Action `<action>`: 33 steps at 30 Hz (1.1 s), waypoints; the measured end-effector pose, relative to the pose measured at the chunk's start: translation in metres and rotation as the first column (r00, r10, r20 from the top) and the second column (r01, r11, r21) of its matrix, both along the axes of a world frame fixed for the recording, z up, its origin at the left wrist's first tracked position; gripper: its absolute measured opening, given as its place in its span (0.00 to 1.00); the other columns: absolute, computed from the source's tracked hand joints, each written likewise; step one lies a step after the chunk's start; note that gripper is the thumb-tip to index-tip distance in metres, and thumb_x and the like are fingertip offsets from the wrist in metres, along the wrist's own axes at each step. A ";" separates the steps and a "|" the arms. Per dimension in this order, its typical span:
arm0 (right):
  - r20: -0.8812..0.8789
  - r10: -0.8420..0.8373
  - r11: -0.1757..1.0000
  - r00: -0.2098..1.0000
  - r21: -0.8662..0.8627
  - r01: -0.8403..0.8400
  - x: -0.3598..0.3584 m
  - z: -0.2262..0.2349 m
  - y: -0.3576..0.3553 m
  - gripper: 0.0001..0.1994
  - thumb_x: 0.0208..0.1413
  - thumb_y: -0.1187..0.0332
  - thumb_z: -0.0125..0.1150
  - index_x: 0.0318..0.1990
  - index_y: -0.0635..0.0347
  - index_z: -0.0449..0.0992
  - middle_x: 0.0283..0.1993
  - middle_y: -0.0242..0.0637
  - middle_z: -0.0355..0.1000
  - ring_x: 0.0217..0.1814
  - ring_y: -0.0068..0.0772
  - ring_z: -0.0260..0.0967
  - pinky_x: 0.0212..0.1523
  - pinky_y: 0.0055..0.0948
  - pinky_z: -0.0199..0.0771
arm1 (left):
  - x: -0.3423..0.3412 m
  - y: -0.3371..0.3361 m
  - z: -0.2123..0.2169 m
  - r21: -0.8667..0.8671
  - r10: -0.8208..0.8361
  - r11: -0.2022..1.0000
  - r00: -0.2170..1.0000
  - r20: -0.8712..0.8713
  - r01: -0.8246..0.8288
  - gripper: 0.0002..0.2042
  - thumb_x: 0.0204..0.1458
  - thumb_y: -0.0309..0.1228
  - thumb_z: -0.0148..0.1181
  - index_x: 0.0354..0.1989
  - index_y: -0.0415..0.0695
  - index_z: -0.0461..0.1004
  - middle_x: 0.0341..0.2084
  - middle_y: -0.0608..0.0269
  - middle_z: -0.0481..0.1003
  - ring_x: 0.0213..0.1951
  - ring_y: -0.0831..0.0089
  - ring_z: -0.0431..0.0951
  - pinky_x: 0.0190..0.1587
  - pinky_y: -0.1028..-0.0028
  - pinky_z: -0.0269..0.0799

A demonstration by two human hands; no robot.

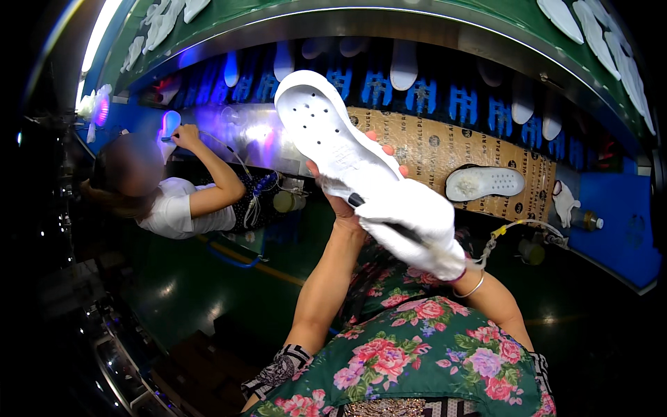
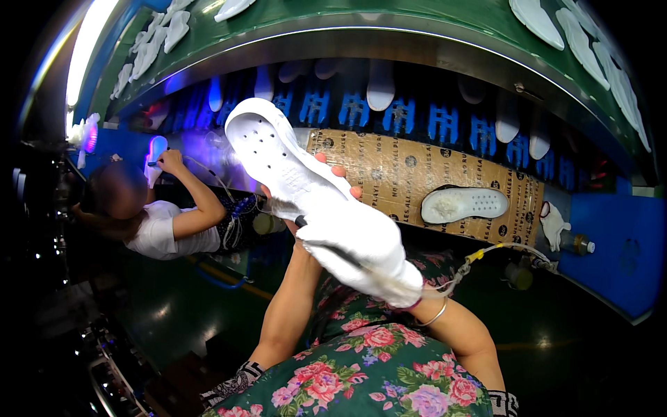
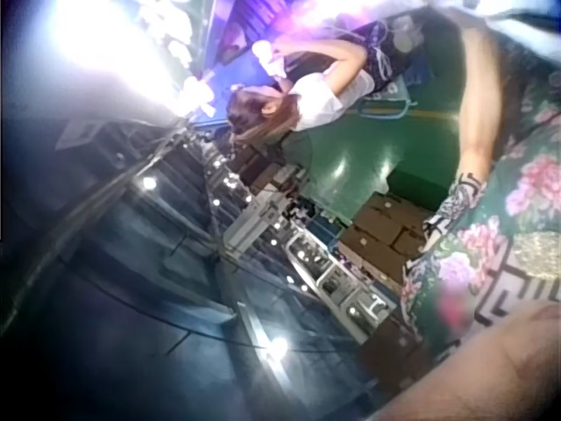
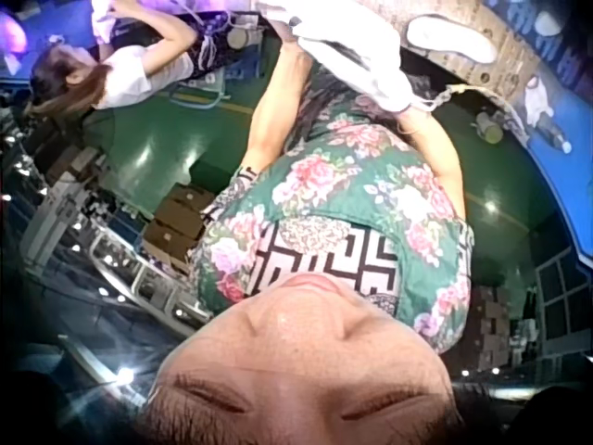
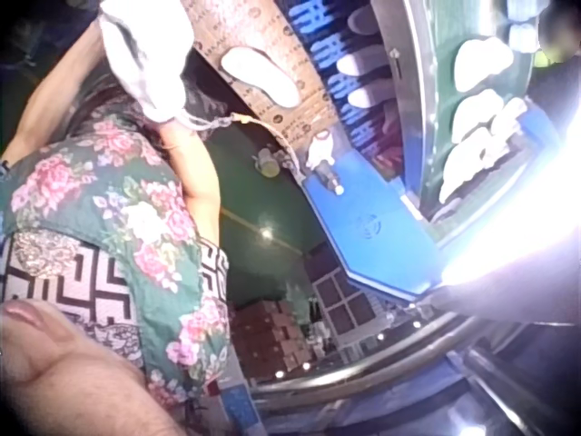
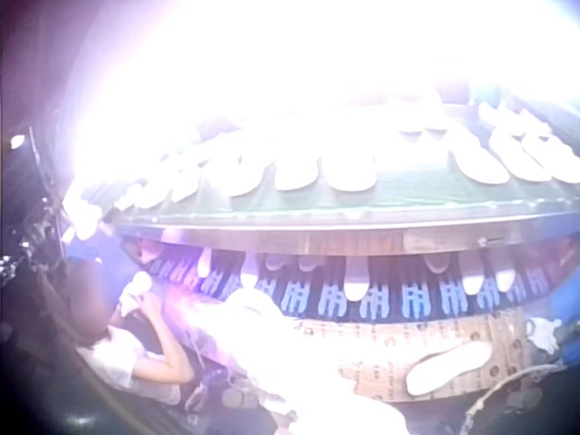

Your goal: The person applies adhesive to the inner surfaces of shoe soles using a brush, handling several soles one by one and placing them onto a moving conveyor belt.

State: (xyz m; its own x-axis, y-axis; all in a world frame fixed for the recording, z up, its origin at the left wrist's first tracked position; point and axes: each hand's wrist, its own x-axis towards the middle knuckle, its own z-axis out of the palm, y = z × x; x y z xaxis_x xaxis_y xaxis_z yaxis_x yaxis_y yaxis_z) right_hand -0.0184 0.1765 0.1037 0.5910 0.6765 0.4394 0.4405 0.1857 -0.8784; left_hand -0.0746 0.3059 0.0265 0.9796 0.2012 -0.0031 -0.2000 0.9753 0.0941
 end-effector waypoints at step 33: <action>-0.184 0.258 0.965 0.948 0.002 -0.262 -0.001 -0.012 -0.005 0.10 0.44 0.77 0.71 0.37 0.57 0.83 0.36 0.36 0.79 0.36 0.33 0.77 0.38 0.29 0.76 | -0.004 0.060 0.006 0.238 -0.116 0.964 0.993 -0.019 0.118 0.46 0.48 0.66 0.55 0.70 0.48 0.53 0.57 0.46 0.63 0.43 0.52 0.67 0.44 0.55 0.68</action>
State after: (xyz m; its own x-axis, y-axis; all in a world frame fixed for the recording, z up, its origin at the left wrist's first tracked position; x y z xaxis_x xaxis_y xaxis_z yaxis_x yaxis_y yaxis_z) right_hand -0.0191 0.1713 0.0915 0.4616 0.8257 0.3242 0.2126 0.2519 -0.9441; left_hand -0.0782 0.3662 0.0330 0.9964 0.0806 0.0259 -0.0847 0.9410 0.3278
